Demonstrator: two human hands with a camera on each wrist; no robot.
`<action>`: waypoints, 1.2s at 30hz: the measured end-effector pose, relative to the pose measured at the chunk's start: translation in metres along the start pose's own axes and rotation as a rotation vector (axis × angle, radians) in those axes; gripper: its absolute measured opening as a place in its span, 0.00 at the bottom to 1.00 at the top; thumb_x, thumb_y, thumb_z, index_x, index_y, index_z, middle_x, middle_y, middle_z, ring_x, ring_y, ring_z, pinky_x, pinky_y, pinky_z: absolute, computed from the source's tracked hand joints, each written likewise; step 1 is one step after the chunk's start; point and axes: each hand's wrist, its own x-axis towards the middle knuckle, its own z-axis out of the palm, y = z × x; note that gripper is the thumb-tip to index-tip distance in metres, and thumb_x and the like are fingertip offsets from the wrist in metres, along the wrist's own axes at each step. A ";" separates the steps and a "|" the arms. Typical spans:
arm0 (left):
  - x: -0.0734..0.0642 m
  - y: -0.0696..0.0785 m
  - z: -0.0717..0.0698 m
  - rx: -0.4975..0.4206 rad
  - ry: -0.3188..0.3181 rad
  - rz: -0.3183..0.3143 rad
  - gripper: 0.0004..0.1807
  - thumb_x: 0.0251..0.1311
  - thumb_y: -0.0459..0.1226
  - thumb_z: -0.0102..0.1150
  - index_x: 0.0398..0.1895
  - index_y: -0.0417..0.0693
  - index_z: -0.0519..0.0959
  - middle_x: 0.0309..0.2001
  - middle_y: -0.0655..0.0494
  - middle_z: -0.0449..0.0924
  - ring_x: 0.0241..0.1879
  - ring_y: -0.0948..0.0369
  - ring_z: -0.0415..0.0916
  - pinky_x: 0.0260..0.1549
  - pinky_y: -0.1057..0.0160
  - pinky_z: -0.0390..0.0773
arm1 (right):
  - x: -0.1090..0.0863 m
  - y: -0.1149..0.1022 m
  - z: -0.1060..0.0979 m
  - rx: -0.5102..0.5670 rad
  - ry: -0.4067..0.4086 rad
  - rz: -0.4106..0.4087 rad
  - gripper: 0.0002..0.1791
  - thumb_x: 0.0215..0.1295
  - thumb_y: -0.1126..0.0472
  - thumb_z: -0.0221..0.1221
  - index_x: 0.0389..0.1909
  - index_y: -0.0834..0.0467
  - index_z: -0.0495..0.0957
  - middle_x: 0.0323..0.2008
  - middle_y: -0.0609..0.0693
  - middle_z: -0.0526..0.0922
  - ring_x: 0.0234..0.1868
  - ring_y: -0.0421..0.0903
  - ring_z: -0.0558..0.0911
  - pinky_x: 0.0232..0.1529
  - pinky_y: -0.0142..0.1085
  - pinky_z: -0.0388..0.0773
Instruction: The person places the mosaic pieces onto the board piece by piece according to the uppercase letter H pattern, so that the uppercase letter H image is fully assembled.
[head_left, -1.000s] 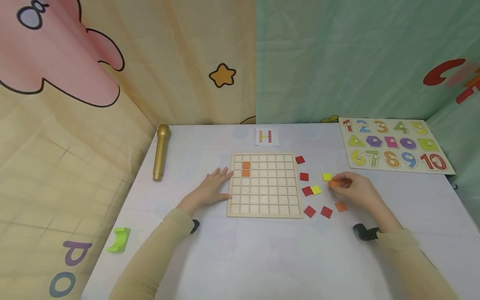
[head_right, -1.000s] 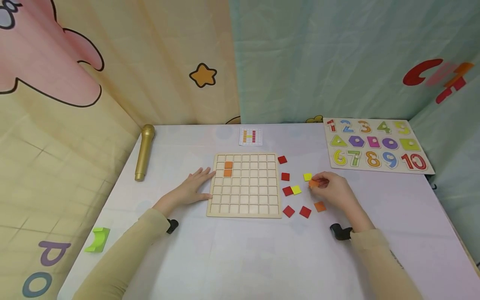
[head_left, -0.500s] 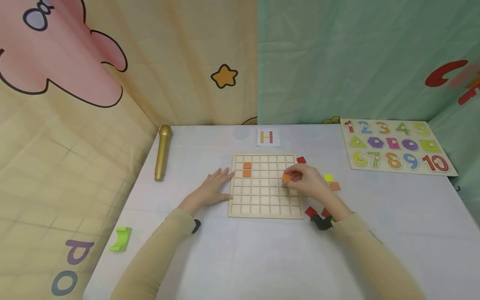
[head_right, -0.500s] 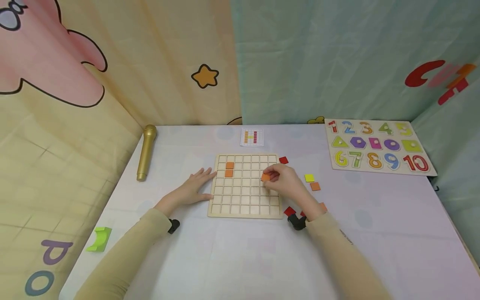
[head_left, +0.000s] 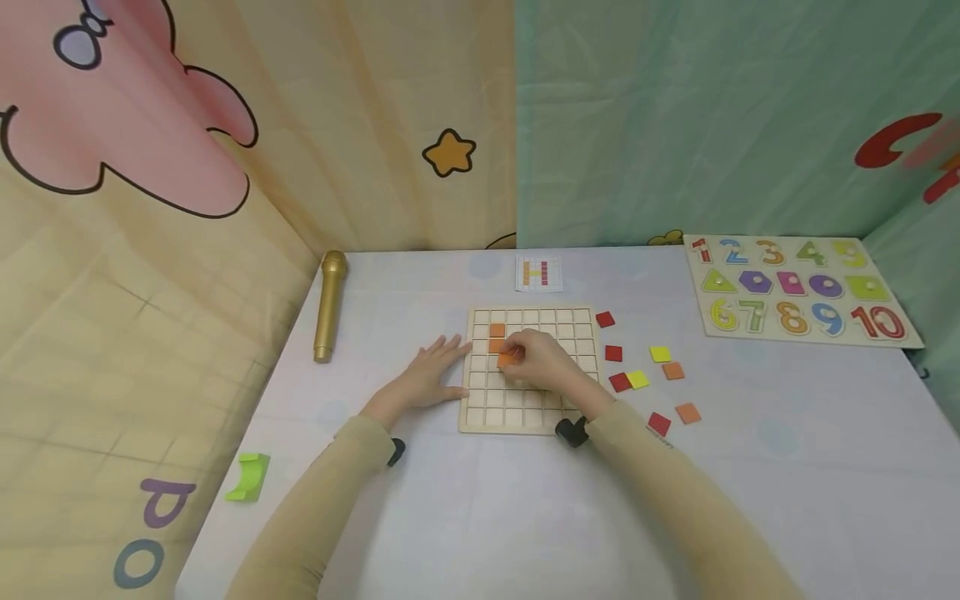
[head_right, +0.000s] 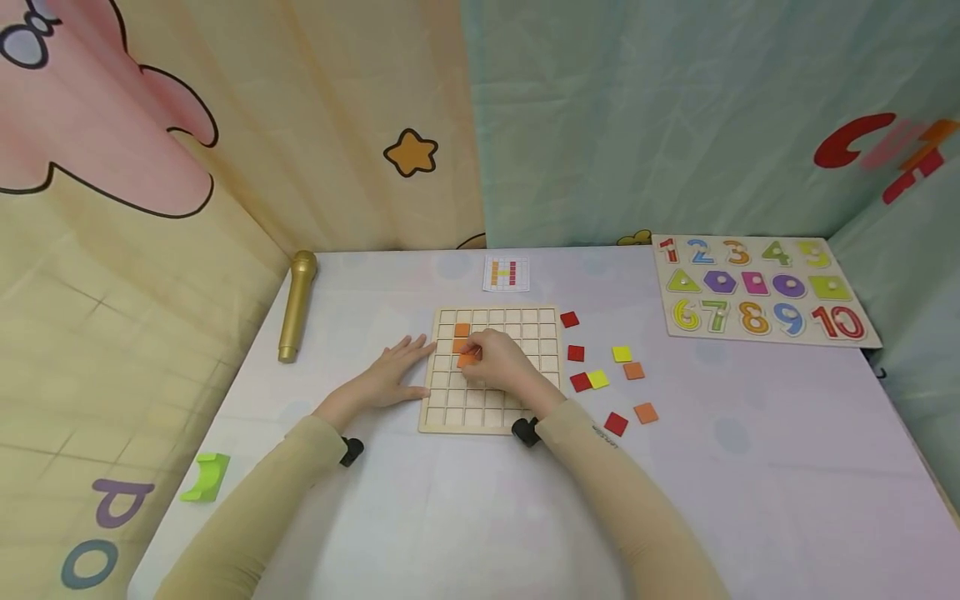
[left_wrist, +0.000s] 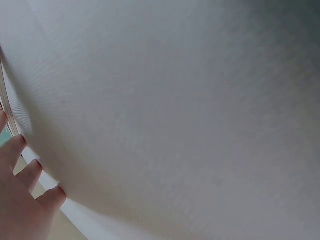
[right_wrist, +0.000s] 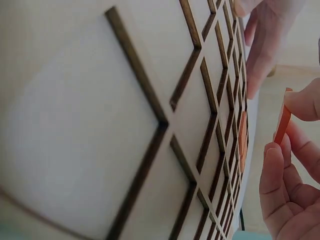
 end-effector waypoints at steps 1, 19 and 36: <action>0.000 0.000 0.000 -0.001 -0.001 -0.001 0.47 0.62 0.53 0.62 0.79 0.54 0.50 0.80 0.49 0.39 0.79 0.45 0.33 0.75 0.37 0.37 | 0.003 0.000 0.002 -0.011 -0.006 -0.007 0.16 0.55 0.61 0.66 0.45 0.59 0.83 0.41 0.52 0.84 0.40 0.46 0.78 0.44 0.36 0.79; 0.000 0.000 0.000 -0.014 0.008 0.009 0.47 0.62 0.52 0.63 0.79 0.54 0.51 0.80 0.49 0.40 0.79 0.45 0.33 0.75 0.37 0.37 | 0.021 -0.006 0.015 -0.130 -0.048 -0.006 0.10 0.58 0.65 0.66 0.41 0.60 0.81 0.37 0.51 0.78 0.36 0.45 0.74 0.41 0.35 0.75; -0.001 0.002 -0.001 -0.014 0.000 0.003 0.47 0.62 0.52 0.63 0.79 0.54 0.50 0.80 0.49 0.39 0.79 0.45 0.32 0.75 0.38 0.37 | 0.022 -0.006 0.018 -0.136 -0.019 -0.040 0.08 0.59 0.64 0.67 0.39 0.60 0.83 0.37 0.50 0.79 0.35 0.44 0.74 0.39 0.35 0.75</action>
